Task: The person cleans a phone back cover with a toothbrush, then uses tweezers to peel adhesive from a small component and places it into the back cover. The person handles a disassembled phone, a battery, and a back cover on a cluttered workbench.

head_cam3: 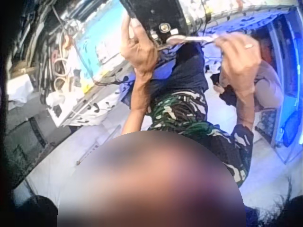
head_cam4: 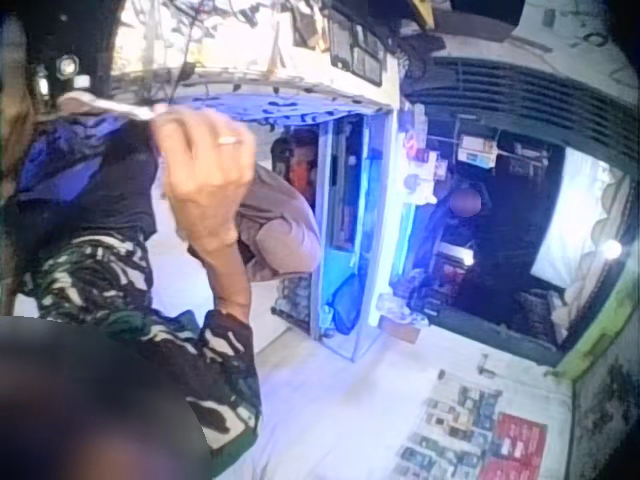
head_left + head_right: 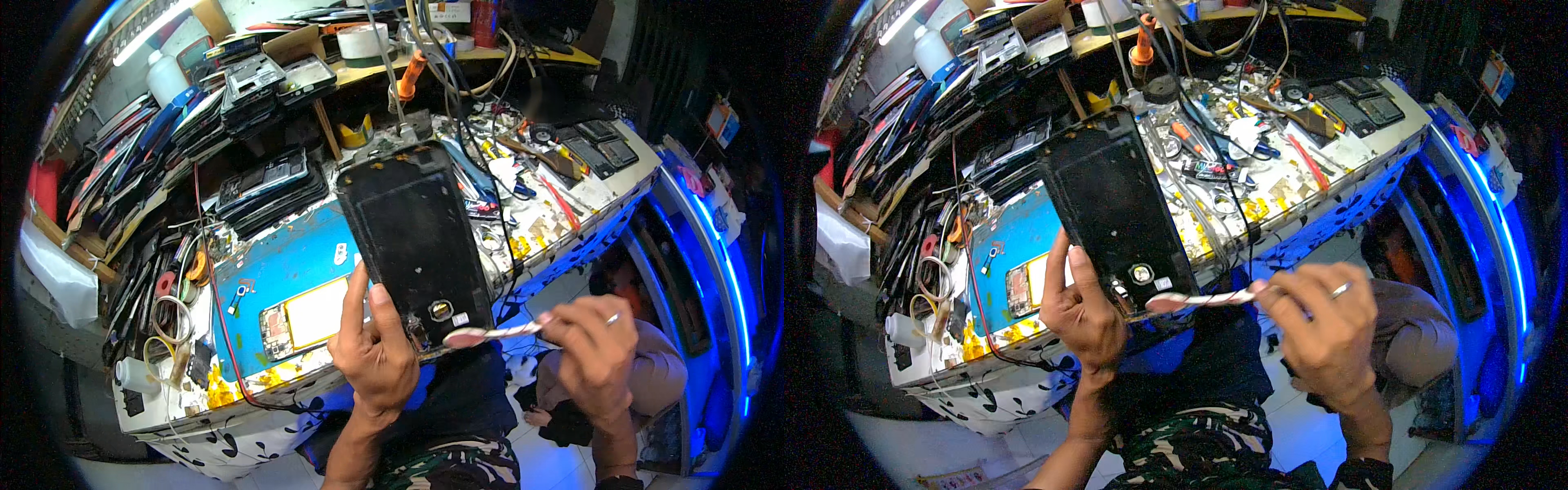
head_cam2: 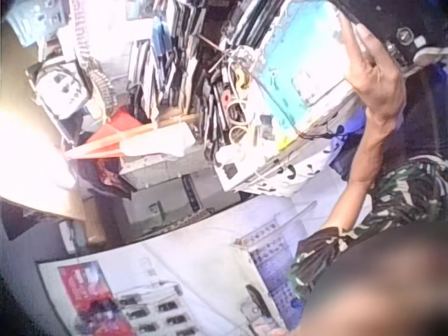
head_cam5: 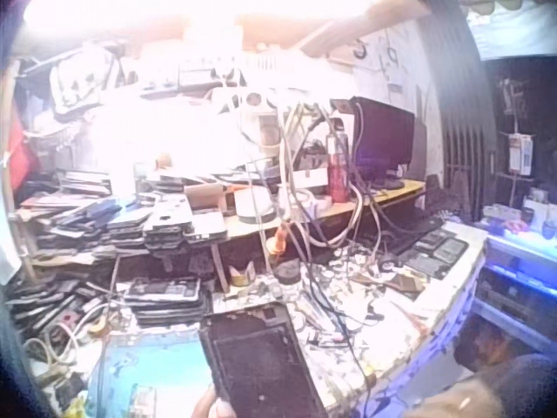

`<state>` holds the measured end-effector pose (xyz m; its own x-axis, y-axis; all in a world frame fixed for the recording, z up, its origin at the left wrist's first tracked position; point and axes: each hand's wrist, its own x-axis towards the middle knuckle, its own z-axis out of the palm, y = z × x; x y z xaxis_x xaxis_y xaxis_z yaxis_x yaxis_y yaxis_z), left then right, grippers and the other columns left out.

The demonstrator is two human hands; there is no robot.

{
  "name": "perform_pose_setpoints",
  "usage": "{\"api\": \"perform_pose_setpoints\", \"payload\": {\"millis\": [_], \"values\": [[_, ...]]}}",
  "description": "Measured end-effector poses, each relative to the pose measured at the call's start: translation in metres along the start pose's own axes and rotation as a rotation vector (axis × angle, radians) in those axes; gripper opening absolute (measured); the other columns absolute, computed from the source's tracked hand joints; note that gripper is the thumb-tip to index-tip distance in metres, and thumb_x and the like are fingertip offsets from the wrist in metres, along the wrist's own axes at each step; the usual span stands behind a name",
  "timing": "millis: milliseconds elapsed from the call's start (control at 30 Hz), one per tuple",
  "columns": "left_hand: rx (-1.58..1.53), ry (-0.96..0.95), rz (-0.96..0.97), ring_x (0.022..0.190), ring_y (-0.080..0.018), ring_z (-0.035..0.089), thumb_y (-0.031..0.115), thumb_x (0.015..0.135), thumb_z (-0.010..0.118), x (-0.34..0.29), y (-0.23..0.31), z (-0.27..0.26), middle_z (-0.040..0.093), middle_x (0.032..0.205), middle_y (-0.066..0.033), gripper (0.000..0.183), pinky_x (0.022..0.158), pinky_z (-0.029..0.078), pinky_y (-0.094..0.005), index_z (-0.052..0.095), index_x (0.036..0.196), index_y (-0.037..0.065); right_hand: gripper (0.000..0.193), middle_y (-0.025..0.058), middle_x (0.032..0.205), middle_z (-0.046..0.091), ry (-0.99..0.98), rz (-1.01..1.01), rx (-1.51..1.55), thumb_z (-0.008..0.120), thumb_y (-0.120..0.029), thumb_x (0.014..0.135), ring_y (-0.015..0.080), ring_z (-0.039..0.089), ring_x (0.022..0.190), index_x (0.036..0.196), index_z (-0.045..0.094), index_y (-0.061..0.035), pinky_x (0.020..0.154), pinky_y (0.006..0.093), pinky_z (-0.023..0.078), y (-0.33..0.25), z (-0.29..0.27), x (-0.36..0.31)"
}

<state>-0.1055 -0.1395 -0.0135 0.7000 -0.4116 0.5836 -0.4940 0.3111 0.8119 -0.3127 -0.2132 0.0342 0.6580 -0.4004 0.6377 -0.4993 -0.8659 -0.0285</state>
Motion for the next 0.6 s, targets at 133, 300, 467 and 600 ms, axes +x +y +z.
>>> {"api": "perform_pose_setpoints", "payload": {"millis": [133, 300, 467, 600], "values": [[0.037, 0.079, -0.007, 0.057, -0.0098, 0.065, 0.010, 0.108, 0.046, 0.000, 0.001, 0.001, 0.075, 0.096, -0.0199, 0.040, 0.045, 0.046, -0.0225, 0.048, 0.141, -0.012, 0.020, 0.0040, 0.088, 0.070, -0.011, -0.100, 0.078, 0.073, -0.002, 0.074, 0.0230, 0.065, 0.079, 0.092, 0.076, -0.0076, 0.075, 0.0414, 0.047, -0.005, 0.006, 0.006], [-0.085, 0.200, -0.085, 0.064, -0.0129, 0.068, 0.013, 0.109, 0.044, 0.002, 0.004, 0.006, 0.075, 0.099, -0.0206, 0.042, 0.052, 0.050, -0.0205, 0.047, 0.143, -0.012, 0.021, 0.0048, 0.086, 0.069, -0.016, -0.137, 0.135, 0.071, 0.003, 0.073, 0.0228, 0.063, 0.076, 0.091, 0.076, -0.0065, 0.069, 0.0408, 0.046, -0.013, 0.012, 0.010], [-0.132, 0.303, -0.125, 0.089, -0.0170, 0.070, 0.014, 0.109, 0.043, 0.001, 0.008, 0.015, 0.072, 0.111, -0.0229, 0.043, 0.075, 0.056, -0.0239, 0.045, 0.143, -0.012, 0.025, 0.0049, 0.082, 0.069, -0.125, -0.008, 0.268, 0.077, 0.003, 0.075, 0.0206, 0.062, 0.066, 0.099, 0.075, -0.0050, 0.060, 0.0326, 0.047, -0.030, 0.011, 0.005], [-0.180, 0.220, -0.126, 0.100, -0.0188, 0.068, 0.016, 0.110, 0.040, 0.002, 0.006, 0.013, 0.068, 0.121, -0.0230, 0.044, 0.085, 0.054, -0.0265, 0.043, 0.144, -0.012, 0.026, 0.0056, 0.082, 0.069, -0.131, 0.031, 0.403, 0.081, 0.004, 0.075, 0.0200, 0.062, 0.060, 0.099, 0.075, -0.0038, 0.053, 0.0308, 0.045, -0.040, 0.020, 0.000]]}}
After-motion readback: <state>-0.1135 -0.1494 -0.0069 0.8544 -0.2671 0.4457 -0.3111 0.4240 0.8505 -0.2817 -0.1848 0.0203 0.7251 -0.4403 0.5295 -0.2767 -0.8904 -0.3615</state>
